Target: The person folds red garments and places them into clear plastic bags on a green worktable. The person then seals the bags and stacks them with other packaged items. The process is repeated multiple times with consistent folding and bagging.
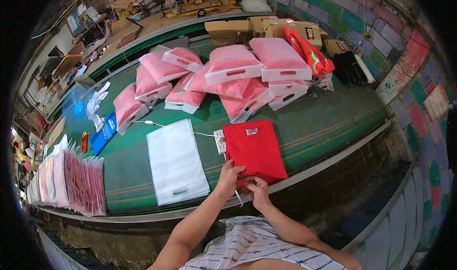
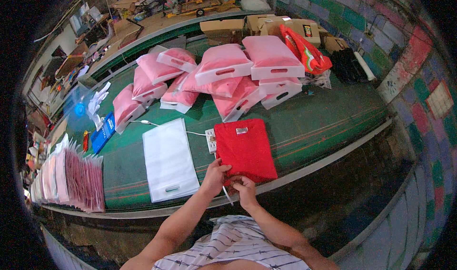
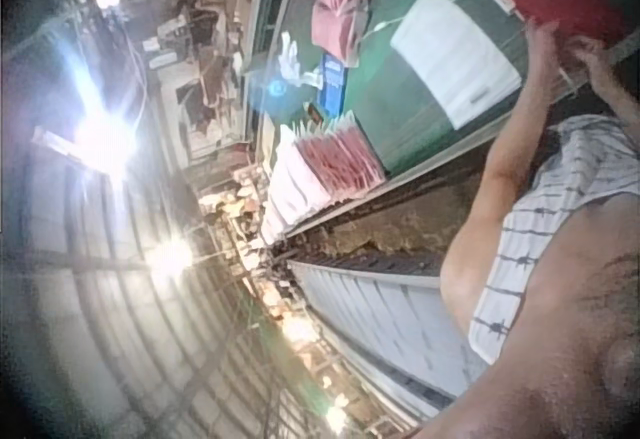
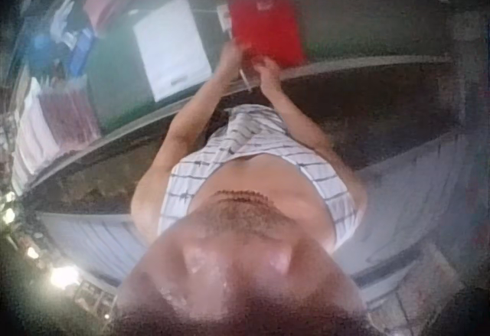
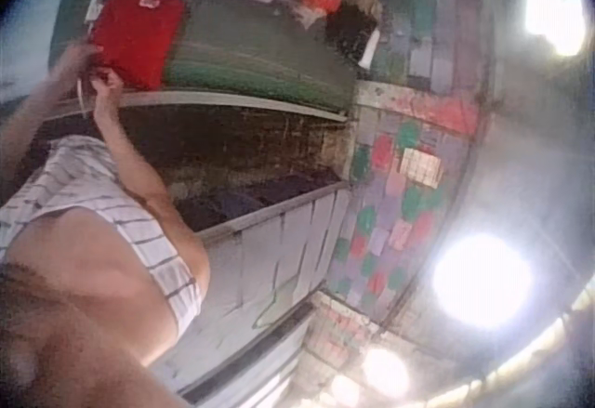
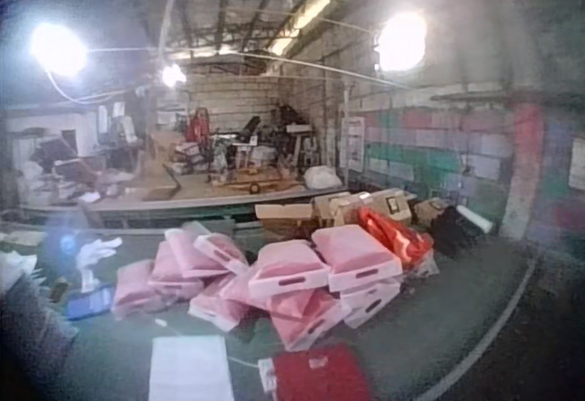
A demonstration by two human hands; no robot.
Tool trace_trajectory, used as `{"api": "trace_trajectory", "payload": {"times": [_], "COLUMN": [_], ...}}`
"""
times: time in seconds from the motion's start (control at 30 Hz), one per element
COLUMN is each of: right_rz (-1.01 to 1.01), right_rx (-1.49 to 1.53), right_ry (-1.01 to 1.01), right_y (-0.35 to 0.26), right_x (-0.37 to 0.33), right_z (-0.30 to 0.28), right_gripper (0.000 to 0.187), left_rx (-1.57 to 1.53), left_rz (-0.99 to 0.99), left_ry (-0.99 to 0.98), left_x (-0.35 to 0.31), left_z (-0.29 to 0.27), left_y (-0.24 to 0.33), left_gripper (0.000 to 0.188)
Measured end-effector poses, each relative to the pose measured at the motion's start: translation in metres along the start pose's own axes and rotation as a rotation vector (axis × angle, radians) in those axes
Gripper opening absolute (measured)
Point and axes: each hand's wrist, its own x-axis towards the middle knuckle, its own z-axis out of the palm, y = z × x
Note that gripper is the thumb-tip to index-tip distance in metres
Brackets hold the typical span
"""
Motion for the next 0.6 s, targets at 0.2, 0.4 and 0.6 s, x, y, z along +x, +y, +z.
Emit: {"api": "trace_trajectory", "payload": {"times": [0.2, 0.4, 0.6], "right_rz": [0.343, 0.065, -0.052], "right_rx": [0.311, 0.514, 0.606], "right_ry": [-0.103, -0.231, 0.03], "right_y": [-0.004, -0.047, -0.014], "right_x": [0.027, 0.04, 0.08], "right_z": [-0.03, -0.033, -0.061], "right_gripper": [0.025, 0.06, 0.063], "left_rx": [-0.099, -0.234, -0.712], "left_rz": [0.037, -0.087, -0.158], "left_ry": [-0.181, -0.237, -0.024], "left_x": [-0.039, -0.071, -0.088], "left_z": [0.031, -0.047, -0.066], "left_y": [0.038, 0.03, 0.011], "left_gripper": [0.048, 0.051, 0.048]}}
